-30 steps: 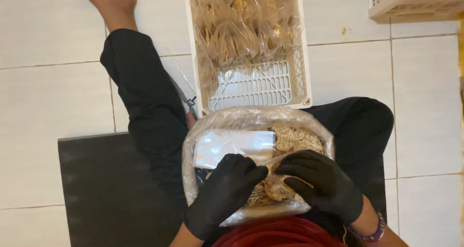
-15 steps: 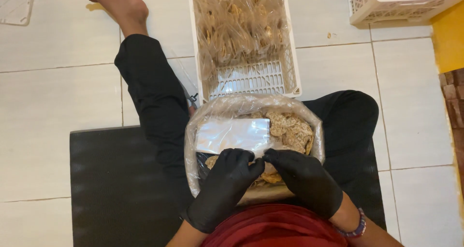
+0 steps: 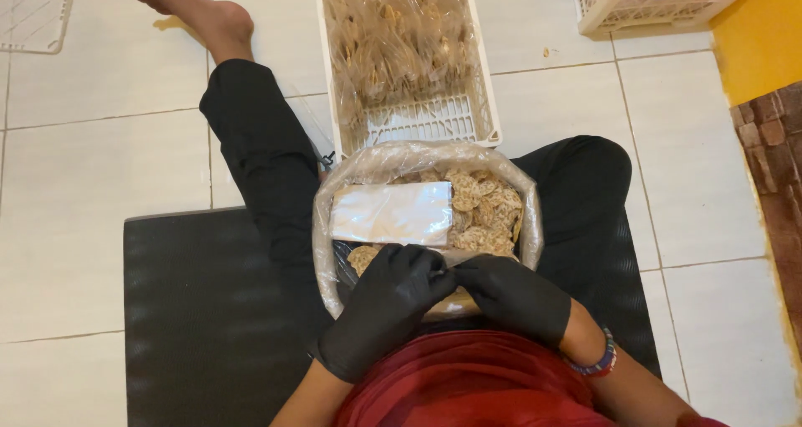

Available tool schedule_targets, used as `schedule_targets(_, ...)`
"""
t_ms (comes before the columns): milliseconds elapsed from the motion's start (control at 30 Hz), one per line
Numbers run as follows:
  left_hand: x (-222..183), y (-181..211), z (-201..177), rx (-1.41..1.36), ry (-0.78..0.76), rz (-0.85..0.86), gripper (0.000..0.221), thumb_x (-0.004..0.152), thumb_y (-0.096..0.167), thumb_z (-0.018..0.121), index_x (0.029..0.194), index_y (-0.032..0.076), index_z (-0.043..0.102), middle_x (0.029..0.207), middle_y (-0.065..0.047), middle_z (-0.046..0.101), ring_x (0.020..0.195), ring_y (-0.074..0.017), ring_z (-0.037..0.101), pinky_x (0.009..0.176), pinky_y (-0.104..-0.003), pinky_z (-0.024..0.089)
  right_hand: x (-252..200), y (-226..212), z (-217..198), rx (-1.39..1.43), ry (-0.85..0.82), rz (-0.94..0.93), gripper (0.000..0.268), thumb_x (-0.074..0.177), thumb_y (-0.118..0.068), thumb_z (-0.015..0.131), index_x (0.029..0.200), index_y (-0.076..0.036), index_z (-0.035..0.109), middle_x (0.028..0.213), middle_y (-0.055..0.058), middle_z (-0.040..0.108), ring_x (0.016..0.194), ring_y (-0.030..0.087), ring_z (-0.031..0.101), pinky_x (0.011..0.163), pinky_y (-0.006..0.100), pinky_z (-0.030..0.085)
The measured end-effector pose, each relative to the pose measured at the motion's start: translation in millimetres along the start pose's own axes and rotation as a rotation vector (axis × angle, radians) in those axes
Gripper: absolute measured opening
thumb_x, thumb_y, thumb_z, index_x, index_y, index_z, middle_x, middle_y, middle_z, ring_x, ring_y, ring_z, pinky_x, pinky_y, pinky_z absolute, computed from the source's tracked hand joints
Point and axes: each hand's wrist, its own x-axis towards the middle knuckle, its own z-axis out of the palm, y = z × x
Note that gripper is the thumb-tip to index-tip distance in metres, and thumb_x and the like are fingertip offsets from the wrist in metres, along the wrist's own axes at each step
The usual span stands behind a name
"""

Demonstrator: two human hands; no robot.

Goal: Packaging individual crackers into plastic bags

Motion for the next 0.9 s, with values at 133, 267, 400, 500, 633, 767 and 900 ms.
schedule_targets(133,-13.8,5.1,28.8,-0.007,0.075,0.016,0.029,0.091,0.011,0.069,0.118,0.018,0.065,0.101,-0.013,0.060,0.098,-0.0375,0.059,0.074,-0.048,0.047,-8.3,19.5,24.3,-0.100,-0.039,0.204,0.017,0.092,-0.023,0.060,0.101,-0.015,0.072,0.094,0.013,0.075,0.094,0.036,0.071,0.078,0.048,0.054)
schedule_targets(267,-8.2,18.4,6.6,-0.203,0.016,-0.117,0.067,0.083,0.028,0.078,0.144,0.020,0.050,0.140,-0.021,0.052,0.134,-0.0452,0.050,0.101,-0.056,0.044,9.7,-49.6,-22.3,0.008,0.011,0.347,0.030,0.091,-0.037,0.071,0.110,-0.014,0.066,0.097,0.019,0.075,0.104,0.045,0.069,0.085,0.056,0.055)
schedule_targets(400,-18.8,14.1,48.6,-0.035,-0.036,-0.206,0.122,0.065,0.054,0.088,0.162,0.013,0.028,0.152,-0.026,0.043,0.148,-0.0455,0.033,0.117,-0.059,0.026,-3.7,-29.6,-12.7,0.015,0.049,0.414,0.033,0.091,-0.040,0.072,0.098,-0.008,0.072,0.089,0.019,0.077,0.097,0.044,0.072,0.082,0.052,0.056)
schedule_targets(500,-27.6,7.9,87.3,0.016,-0.064,-0.231,0.125,0.063,0.069,0.079,0.163,0.018,0.025,0.151,-0.021,0.044,0.150,-0.0419,0.030,0.120,-0.067,0.014,-17.0,22.5,20.8,0.080,0.017,0.415,0.032,0.085,-0.043,0.078,0.097,-0.013,0.074,0.092,0.012,0.078,0.102,0.037,0.073,0.082,0.046,0.060)
schedule_targets(633,-30.6,2.8,115.3,0.018,-0.063,-0.271,0.128,0.050,0.055,0.089,0.159,0.023,0.030,0.128,-0.009,0.055,0.135,-0.0311,0.048,0.118,-0.071,0.017,-19.1,46.6,39.5,0.016,-0.023,0.332,0.024,0.088,-0.030,0.074,0.093,-0.007,0.068,0.088,0.020,0.074,0.097,0.046,0.070,0.079,0.052,0.058)
schedule_targets(767,-33.5,3.8,130.1,0.045,-0.045,-0.272,0.115,0.055,0.068,0.079,0.153,0.025,0.038,0.114,-0.004,0.060,0.123,-0.0228,0.056,0.119,-0.065,0.019,-13.3,29.1,29.1,0.043,0.061,0.447,0.019,0.083,-0.023,0.075,0.086,-0.005,0.071,0.078,0.020,0.073,0.091,0.043,0.073,0.076,0.050,0.059)
schedule_targets(900,-22.2,12.5,96.4,0.048,-0.095,-0.290,0.114,0.053,0.048,0.090,0.151,0.020,0.039,0.125,-0.009,0.058,0.127,-0.0298,0.054,0.117,-0.066,0.022,-0.9,-21.8,-0.6,0.237,0.113,0.419,0.026,0.079,-0.033,0.083,0.088,-0.011,0.073,0.080,0.012,0.079,0.090,0.036,0.078,0.071,0.044,0.060)
